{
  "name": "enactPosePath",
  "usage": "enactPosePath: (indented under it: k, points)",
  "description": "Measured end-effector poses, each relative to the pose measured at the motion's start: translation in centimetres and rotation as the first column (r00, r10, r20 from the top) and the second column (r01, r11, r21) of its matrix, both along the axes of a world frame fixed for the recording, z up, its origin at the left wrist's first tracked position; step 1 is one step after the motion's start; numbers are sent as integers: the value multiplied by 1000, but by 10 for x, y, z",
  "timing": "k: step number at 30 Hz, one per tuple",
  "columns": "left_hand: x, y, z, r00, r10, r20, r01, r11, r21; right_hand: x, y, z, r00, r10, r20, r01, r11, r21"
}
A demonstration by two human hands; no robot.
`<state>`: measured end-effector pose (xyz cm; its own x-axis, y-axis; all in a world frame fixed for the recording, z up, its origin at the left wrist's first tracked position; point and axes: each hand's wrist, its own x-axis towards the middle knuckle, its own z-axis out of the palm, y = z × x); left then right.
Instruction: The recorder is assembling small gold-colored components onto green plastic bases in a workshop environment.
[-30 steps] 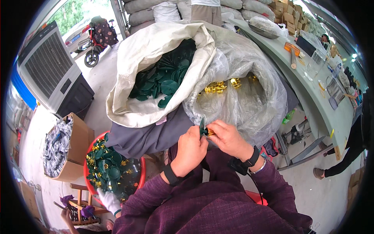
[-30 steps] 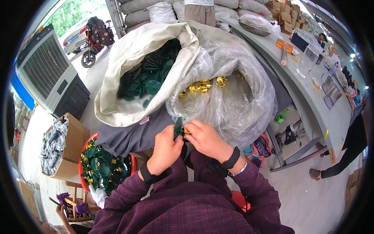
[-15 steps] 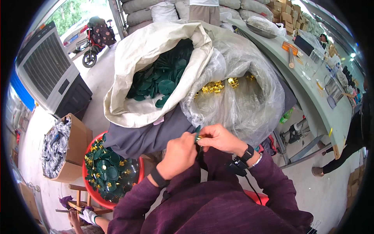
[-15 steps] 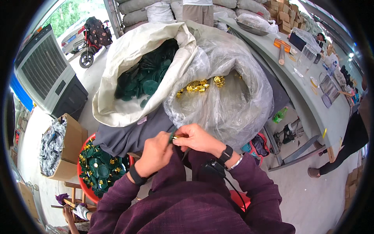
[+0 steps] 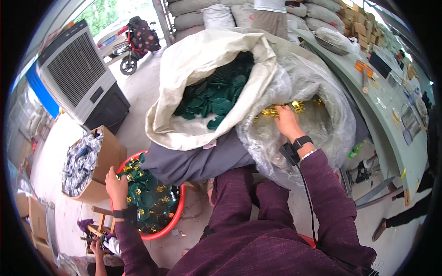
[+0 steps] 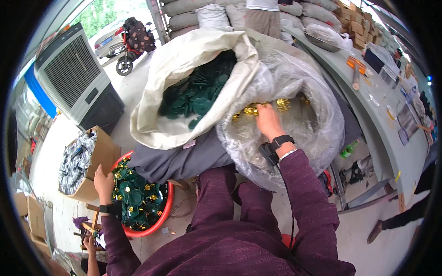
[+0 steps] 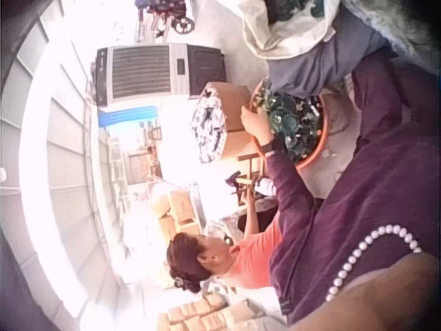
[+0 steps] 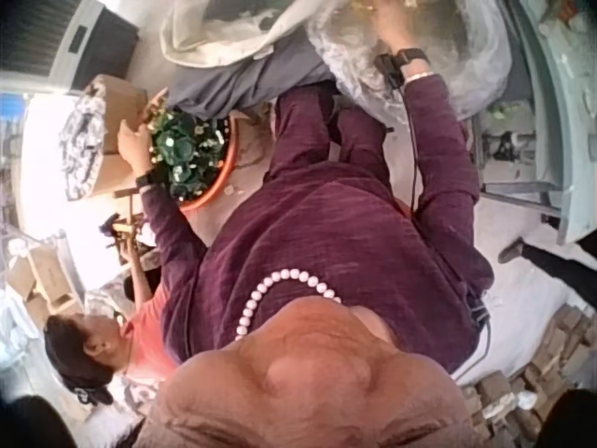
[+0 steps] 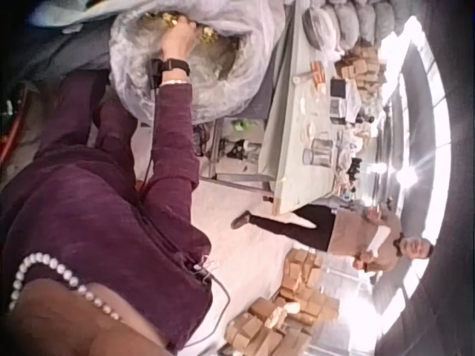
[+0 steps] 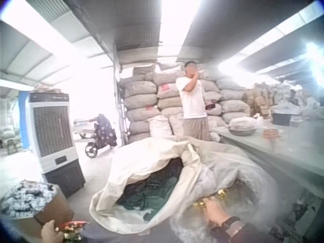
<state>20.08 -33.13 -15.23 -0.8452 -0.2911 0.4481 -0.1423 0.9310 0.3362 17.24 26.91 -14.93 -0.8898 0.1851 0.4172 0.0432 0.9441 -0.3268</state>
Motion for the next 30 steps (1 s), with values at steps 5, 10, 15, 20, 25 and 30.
enactPosePath:
  k: [5,10,15,20,25,30]
  points:
    - [-16,129,50,827,-454,-331,478,878,-10,-8,16,-13,985,-173,17,171,982,84]
    - [-31,236,63,566,-792,-228,816,578,18,-4,-7,-18,996,-92,-14,93,994,62]
    - [-91,285,14,553,-827,96,832,543,-117,18,-20,-14,993,-6,-119,12,999,50]
    - [-103,312,2,563,-800,209,825,529,-197,42,-16,-17,993,56,-103,-51,997,56]
    - [-104,322,2,615,-757,221,786,568,-245,50,-19,-6,990,127,-65,-130,991,-30]
    - [-112,313,-16,644,-761,76,753,614,-238,70,-43,7,988,127,86,-80,905,-418]
